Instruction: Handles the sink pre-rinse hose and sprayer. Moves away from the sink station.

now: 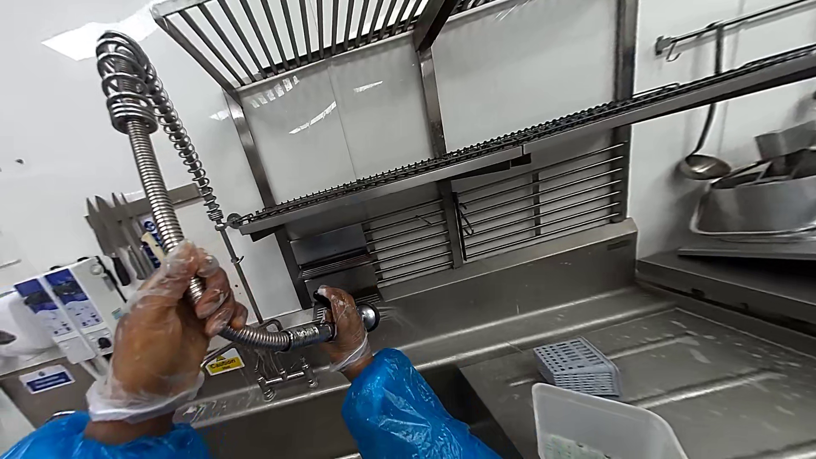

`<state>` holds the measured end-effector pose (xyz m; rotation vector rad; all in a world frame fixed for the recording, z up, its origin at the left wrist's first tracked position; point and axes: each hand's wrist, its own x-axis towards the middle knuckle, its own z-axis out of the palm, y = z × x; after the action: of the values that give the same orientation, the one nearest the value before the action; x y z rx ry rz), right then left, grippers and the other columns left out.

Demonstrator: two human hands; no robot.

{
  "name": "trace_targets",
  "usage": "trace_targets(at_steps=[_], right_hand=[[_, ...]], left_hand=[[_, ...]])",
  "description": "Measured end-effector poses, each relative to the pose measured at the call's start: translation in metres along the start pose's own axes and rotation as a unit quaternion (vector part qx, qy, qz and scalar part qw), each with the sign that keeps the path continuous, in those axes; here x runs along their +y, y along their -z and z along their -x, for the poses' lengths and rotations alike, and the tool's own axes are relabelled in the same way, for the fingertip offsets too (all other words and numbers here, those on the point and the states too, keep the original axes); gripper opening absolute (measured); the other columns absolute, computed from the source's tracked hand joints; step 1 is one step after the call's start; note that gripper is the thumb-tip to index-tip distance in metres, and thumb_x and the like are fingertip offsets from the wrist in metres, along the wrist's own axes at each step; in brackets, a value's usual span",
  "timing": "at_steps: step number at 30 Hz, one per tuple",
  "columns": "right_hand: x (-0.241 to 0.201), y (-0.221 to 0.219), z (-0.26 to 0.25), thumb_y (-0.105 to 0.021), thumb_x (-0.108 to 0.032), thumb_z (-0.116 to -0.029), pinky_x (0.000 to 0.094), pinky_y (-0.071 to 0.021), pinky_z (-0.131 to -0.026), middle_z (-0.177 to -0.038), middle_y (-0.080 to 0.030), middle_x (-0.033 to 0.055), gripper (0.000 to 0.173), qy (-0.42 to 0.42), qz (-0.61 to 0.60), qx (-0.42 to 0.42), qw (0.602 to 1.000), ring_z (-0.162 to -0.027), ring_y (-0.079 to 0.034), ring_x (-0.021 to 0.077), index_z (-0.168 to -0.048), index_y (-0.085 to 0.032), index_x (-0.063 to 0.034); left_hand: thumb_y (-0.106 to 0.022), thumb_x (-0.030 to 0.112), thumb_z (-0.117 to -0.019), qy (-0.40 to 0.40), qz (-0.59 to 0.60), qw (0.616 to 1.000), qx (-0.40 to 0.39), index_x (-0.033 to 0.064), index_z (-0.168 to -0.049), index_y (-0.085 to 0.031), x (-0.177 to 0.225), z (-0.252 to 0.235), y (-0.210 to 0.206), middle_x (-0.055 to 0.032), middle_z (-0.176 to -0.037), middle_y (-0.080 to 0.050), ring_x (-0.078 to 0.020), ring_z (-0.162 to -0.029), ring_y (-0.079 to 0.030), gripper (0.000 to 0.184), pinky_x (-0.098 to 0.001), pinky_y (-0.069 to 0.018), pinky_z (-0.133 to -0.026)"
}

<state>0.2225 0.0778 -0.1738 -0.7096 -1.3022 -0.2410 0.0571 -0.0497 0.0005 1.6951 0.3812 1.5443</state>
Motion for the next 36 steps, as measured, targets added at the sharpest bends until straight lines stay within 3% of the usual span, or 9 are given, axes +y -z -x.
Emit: trace_targets(at_steps=[7, 15, 18, 21, 25, 29, 32, 36], right_hand=[[-0.016, -0.039, 0.025, -0.081, -0.001, -0.0586, 0.0474, -0.0561, -0.092, -0.116, -0.067, 0.0264, 0.066, -0.048, -0.082, 0.002, 0.995, -0.107, -0.066, 0.0375, -0.121, -0.063, 0.0111], [-0.027, -0.054, 0.057, -0.078, 0.007, -0.0583, 0.0464, -0.0533, -0.099, -0.124, -0.063, 0.0307, 0.070, -0.147, -0.122, -0.054, 0.980, -0.116, -0.063, 0.0394, -0.125, -0.060, 0.0151], [-0.028, -0.052, 0.062, -0.078, 0.008, -0.0605, 0.0421, -0.0541, -0.098, -0.128, -0.060, 0.0315, 0.075, -0.185, -0.127, -0.093, 0.970, -0.117, -0.062, 0.0371, -0.131, -0.056, 0.0152], [-0.034, -0.045, 0.063, -0.081, -0.001, -0.0647, 0.0399, -0.0521, -0.101, -0.135, -0.056, 0.0321, 0.083, -0.232, -0.106, -0.156, 0.954, -0.120, -0.060, 0.0362, -0.140, -0.049, 0.0137], [-0.037, -0.029, 0.062, -0.084, -0.018, -0.0721, 0.0409, -0.0379, -0.118, -0.151, -0.045, 0.0277, 0.097, -0.277, -0.055, -0.317, 0.905, -0.141, -0.045, 0.0348, -0.153, -0.036, 0.0058], [-0.051, -0.015, 0.066, -0.084, -0.032, -0.0776, 0.0433, -0.0372, -0.119, -0.156, -0.042, 0.0216, 0.103, -0.279, 0.005, -0.462, 0.842, -0.142, -0.046, 0.0300, -0.158, -0.028, 0.0008], [-0.063, -0.005, 0.077, -0.082, -0.037, -0.0785, 0.0507, -0.0437, -0.112, -0.153, -0.048, 0.0191, 0.098, -0.299, 0.030, -0.490, 0.818, -0.134, -0.054, 0.0321, -0.157, -0.033, -0.0033], [-0.063, 0.002, 0.098, -0.084, -0.023, -0.0789, 0.0486, -0.0445, -0.111, -0.152, -0.045, 0.0261, 0.098, -0.357, -0.038, -0.436, 0.825, -0.133, -0.055, 0.0349, -0.156, -0.029, 0.0040]], left_hand=[[-0.026, 0.034, -0.1126, -0.009, -0.006, 1.000, -0.019, 0.0213, -0.080, -0.059, 0.005, 0.000, 0.013, 0.0090, -0.056, -0.045, -0.0019, -0.043, -0.046, 0.048, -0.0182, -0.0511, -0.046], [-0.028, 0.033, -0.1128, 0.016, -0.029, 0.999, 0.015, 0.0203, -0.081, -0.058, -0.007, 0.012, 0.018, 0.0074, -0.056, -0.046, -0.0040, -0.043, -0.047, 0.045, -0.0191, -0.0504, -0.047], [-0.028, 0.033, -0.1127, 0.020, -0.030, 0.999, 0.019, 0.0195, -0.080, -0.057, -0.010, 0.013, 0.017, 0.0072, -0.056, -0.046, -0.0037, -0.043, -0.047, 0.046, -0.0187, -0.0501, -0.046], [-0.027, 0.033, -0.1129, 0.020, -0.031, 0.999, 0.017, 0.0185, -0.081, -0.058, -0.013, 0.012, 0.017, 0.0070, -0.055, -0.046, -0.0041, -0.043, -0.046, 0.046, -0.0187, -0.0500, -0.046], [-0.029, 0.034, -0.1118, 0.034, -0.039, 0.998, 0.021, 0.0193, -0.080, -0.058, -0.022, 0.013, 0.021, 0.0071, -0.055, -0.045, -0.0044, -0.043, -0.046, 0.045, -0.0196, -0.0499, -0.047], [-0.026, 0.031, -0.1115, 0.044, -0.037, 0.998, 0.027, 0.0193, -0.080, -0.057, -0.035, 0.017, 0.027, 0.0072, -0.054, -0.046, -0.0037, -0.042, -0.046, 0.046, -0.0199, -0.0501, -0.046], [-0.022, 0.028, -0.1106, 0.055, -0.029, 0.998, 0.022, 0.0203, -0.079, -0.057, -0.044, 0.021, 0.030, 0.0079, -0.054, -0.047, -0.0031, -0.041, -0.046, 0.048, -0.0198, -0.0500, -0.044], [-0.017, 0.024, -0.1098, 0.094, -0.024, 0.995, 0.017, 0.0205, -0.079, -0.054, -0.043, 0.031, 0.035, 0.0088, -0.052, -0.051, -0.0040, -0.042, -0.050, 0.049, -0.0218, -0.0524, -0.047]])
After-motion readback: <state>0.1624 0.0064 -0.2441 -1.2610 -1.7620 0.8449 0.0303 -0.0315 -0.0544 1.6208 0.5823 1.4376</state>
